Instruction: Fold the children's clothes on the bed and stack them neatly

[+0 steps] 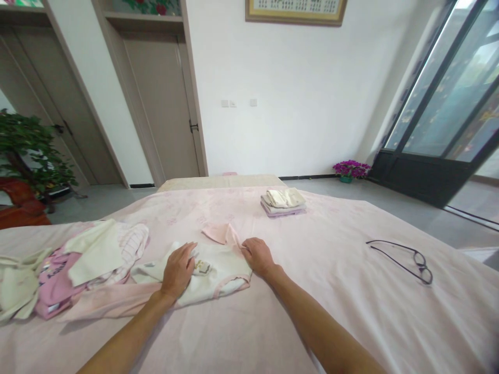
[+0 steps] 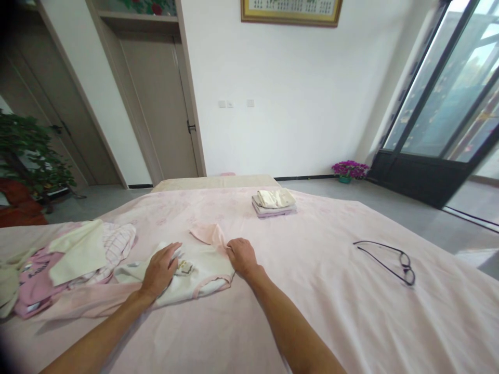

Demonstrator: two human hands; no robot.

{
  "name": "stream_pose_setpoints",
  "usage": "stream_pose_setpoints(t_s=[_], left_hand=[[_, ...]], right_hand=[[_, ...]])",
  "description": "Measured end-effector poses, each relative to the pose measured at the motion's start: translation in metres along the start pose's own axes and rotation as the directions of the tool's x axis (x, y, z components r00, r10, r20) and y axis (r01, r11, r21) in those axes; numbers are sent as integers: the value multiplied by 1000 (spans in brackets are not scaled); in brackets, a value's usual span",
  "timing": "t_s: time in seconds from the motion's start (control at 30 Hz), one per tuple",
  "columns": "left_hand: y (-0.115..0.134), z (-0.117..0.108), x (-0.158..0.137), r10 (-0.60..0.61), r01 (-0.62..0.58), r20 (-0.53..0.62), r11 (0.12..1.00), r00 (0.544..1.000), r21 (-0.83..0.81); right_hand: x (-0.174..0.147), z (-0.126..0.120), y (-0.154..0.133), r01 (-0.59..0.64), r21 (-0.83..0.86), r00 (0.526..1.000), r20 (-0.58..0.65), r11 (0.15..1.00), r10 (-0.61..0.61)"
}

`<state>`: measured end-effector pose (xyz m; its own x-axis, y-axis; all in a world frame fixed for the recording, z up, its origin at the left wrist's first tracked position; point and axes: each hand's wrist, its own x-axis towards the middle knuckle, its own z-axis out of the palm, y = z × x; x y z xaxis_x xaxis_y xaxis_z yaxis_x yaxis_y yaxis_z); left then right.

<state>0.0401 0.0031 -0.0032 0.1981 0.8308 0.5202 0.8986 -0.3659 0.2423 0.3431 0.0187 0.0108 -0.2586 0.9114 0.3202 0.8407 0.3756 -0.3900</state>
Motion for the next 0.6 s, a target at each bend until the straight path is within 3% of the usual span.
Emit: stream_pose_setpoints(t_s=[0.07,0.13,0.23,0.3,0.37,0.43,0.5,0.6], left_hand=[[17,-12,6,78,-84,-66,992,995,-93],[40,-29,20,160,-172,-73,964,984,-201],[71,-58,50,263,-216,75,899,962,-382],[82,-72,70,336,-182,245,851,909,-492],[84,-81,85,352,-120,374,845,858,-520],[78,-84,95,327,-86,460,879,825,-469],[71,-85,102,287,-86,491,916,822,-393],[66,-92,114,200,-50,374,926,906,-374]], right_hand=[[4,-1,-9,-58,211,998,19,976,55],[11,-5,-25,-95,515,995,40,852,86],[21,-18,-57,-164,879,984,178,448,12],[25,-31,-74,-262,944,954,284,203,-91],[25,-41,-80,-346,937,926,350,52,-143],[21,-47,-75,-376,925,923,370,-53,-103],[14,-47,-63,-374,921,927,373,-111,-27],[2,-42,-46,-383,923,924,382,-44,-21]])
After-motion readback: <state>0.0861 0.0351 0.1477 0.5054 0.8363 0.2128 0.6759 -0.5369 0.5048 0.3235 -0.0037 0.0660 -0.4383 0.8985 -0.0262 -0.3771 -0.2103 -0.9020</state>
